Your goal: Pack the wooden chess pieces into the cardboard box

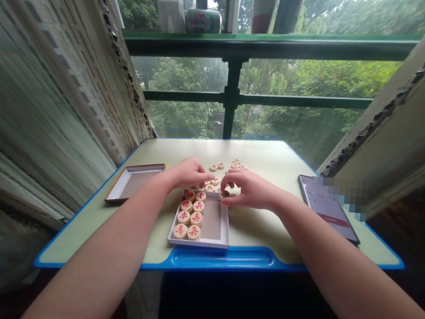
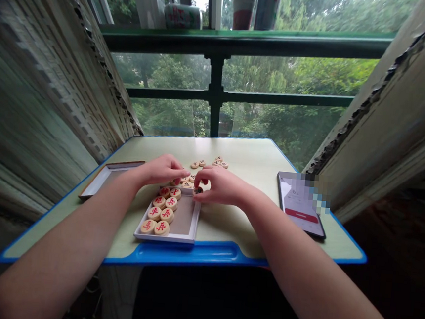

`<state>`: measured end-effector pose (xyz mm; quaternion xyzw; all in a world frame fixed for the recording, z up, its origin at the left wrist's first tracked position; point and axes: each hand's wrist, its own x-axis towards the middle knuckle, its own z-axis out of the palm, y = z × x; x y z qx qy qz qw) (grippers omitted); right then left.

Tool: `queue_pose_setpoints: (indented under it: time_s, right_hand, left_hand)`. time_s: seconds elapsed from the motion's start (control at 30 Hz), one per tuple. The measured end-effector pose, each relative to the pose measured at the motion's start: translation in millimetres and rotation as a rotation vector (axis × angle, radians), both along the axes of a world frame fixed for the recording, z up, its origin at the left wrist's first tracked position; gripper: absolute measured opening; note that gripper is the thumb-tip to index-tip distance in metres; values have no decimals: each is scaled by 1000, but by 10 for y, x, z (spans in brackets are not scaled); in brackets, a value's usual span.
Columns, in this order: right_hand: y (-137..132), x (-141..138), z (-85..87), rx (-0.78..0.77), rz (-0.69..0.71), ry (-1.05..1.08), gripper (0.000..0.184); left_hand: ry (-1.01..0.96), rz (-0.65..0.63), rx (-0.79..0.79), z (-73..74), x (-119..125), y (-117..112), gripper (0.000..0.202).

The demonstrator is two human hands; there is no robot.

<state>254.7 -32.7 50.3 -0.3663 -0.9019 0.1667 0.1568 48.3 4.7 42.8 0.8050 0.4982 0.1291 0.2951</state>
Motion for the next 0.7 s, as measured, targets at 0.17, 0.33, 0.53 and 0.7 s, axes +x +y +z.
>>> queue_pose_setpoints:
  time_s: [0.17, 0.33, 0.53, 0.7]
  right_hand:
    - [-53, -90, -79, 60, -30, -69, 19]
    - [-82, -183, -145, 76, -104, -70, 20]
    - [-119, -200, -109, 11, -78, -118, 16]
    - [-140, -173, -61, -87, -4, -88, 24]
  left_hand:
    - [25, -17, -2, 13, 30, -17, 47]
    - [75, -48, 9, 72, 26, -46, 54]
    - [107, -64, 9, 84, 8, -44, 56]
    - [98, -68, 10, 71, 9, -40, 56]
